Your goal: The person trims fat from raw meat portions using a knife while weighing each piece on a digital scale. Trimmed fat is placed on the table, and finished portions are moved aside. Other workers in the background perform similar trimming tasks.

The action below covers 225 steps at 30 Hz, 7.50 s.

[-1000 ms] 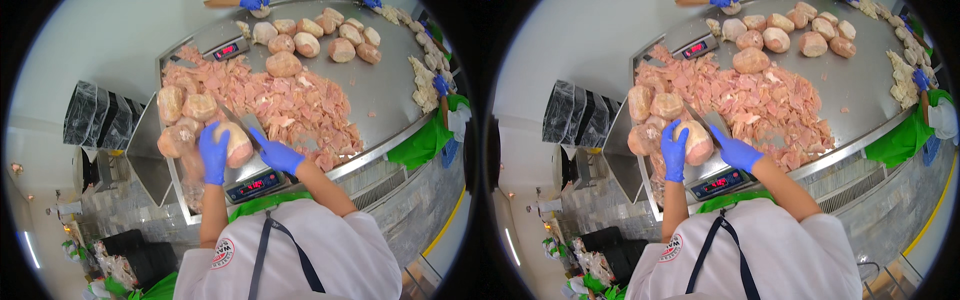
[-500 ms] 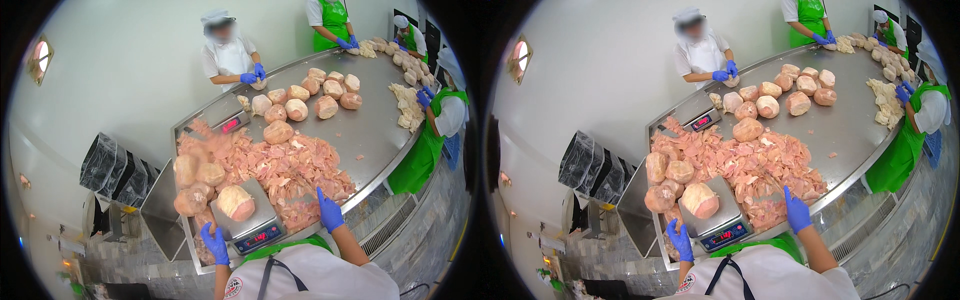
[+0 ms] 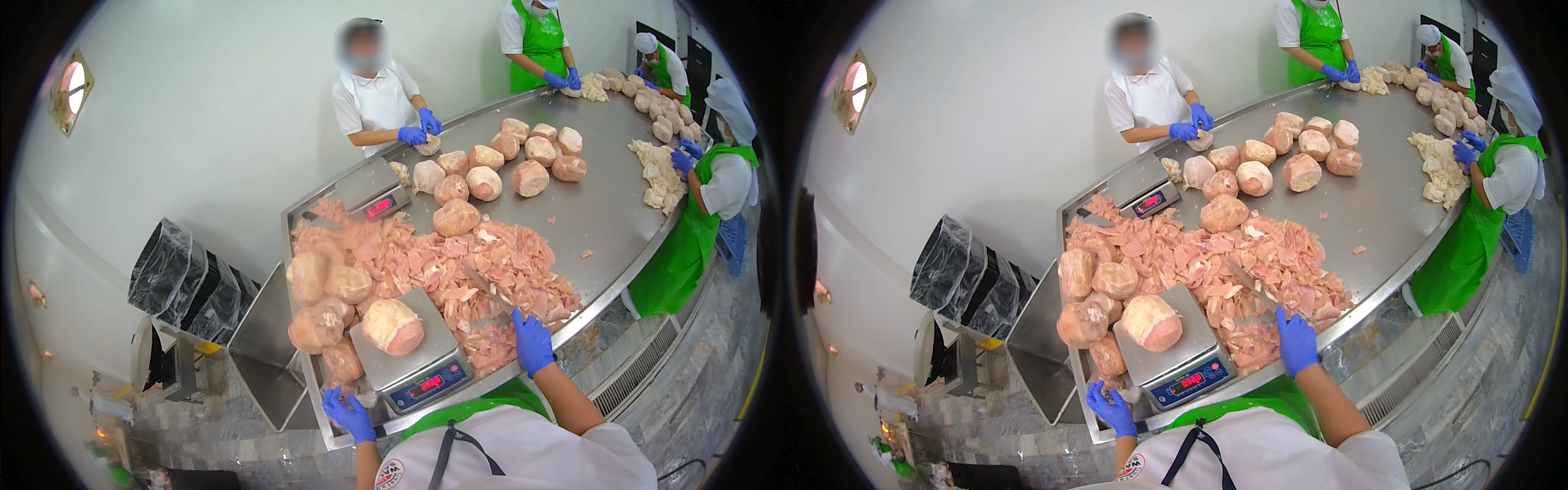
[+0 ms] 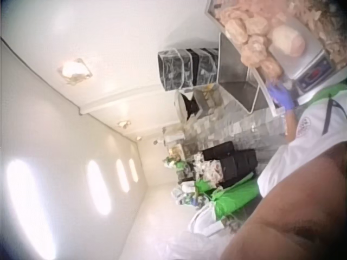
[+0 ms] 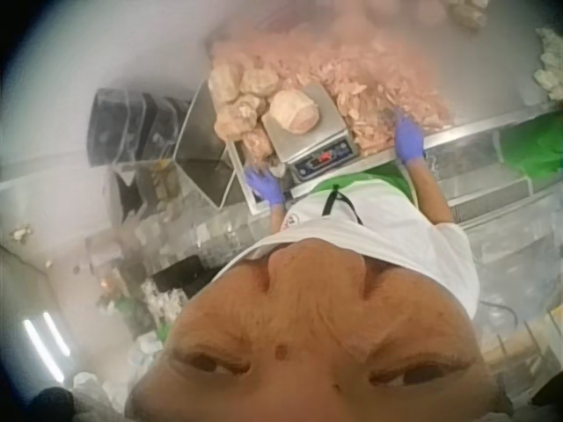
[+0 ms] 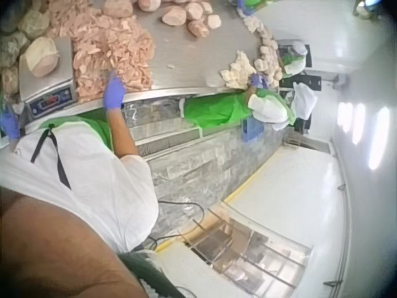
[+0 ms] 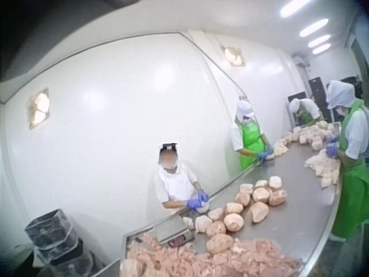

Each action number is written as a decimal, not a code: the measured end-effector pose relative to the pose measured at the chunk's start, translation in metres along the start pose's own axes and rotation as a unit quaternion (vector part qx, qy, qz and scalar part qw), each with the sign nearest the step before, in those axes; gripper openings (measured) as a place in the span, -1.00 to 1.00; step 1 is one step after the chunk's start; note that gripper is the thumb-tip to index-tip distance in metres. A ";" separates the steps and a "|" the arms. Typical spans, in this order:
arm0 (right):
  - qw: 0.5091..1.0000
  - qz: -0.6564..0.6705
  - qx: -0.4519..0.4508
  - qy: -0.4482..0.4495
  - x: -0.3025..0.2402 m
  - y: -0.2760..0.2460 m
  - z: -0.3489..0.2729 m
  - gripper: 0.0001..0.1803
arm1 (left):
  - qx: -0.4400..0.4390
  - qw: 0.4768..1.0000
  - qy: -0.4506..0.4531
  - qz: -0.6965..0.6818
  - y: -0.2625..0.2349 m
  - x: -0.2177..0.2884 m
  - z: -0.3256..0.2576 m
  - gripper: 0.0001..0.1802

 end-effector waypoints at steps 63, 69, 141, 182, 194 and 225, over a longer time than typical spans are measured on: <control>0.996 0.042 -0.003 0.082 0.000 0.011 0.013 -0.55 | -0.046 0.996 -0.078 -0.004 -0.049 -0.109 0.002 -0.78; 0.995 0.055 0.004 0.079 -0.002 0.007 0.013 -0.51 | -0.045 0.996 -0.080 -0.003 -0.052 -0.103 0.007 -0.83; 0.997 0.044 0.022 0.062 -0.007 -0.002 0.012 -0.53 | -0.017 0.990 -0.137 -0.011 -0.054 -0.109 0.010 -0.94; 0.996 0.055 0.024 0.067 -0.009 -0.005 0.012 -0.53 | -0.008 0.992 -0.125 -0.018 -0.054 -0.114 0.006 -0.94; 0.995 0.077 0.042 0.056 -0.007 -0.003 0.012 -0.55 | -0.025 0.992 -0.119 -0.022 -0.054 -0.112 0.008 -0.93; 0.993 0.102 0.044 0.047 0.000 0.016 0.032 -0.51 | -0.126 0.242 -0.393 -0.878 0.175 0.198 0.327 -0.16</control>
Point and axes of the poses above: each hand's wrist, its own z-axis towards the middle knuckle, its own y-axis out of the palm, x = y × z, the point moved 8 cm from there along z, towards the middle knuckle, and after that the axes turned 8 degrees about x, right-handed, at the moved point
